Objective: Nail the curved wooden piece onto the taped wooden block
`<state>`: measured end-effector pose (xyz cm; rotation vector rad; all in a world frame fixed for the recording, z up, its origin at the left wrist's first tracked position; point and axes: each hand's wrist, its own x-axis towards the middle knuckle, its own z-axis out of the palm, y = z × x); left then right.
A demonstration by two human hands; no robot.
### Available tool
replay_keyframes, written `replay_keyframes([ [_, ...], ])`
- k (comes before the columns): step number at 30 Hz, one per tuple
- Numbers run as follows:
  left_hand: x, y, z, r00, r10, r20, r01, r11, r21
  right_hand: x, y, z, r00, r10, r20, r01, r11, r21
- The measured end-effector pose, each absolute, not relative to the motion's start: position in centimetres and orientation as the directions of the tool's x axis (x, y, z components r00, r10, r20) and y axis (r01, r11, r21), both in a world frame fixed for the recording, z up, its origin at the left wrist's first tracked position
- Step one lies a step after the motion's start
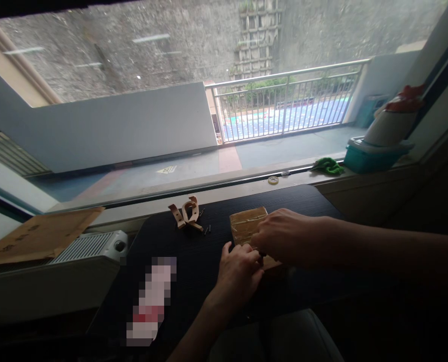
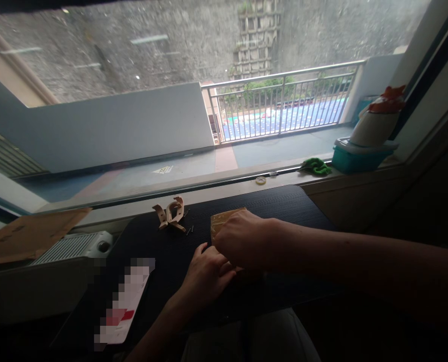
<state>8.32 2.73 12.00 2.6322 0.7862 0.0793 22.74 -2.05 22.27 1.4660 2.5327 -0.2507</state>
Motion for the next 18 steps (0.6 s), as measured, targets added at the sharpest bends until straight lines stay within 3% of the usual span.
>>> replay_keyframes([
  [9,8.3,2.6,12.1,0.835,0.549,-0.049,0.525,-0.766,0.371,21.9,-2.0,24.0,-0.443,0.833,-0.331,0.882,0.472,0.008],
  [18,8.3,2.7,11.9,0.835,0.549,-0.042,0.525,-0.772,0.359,21.7,-1.8,22.8,-0.48,0.826,-0.296,0.867,0.498,-0.013],
])
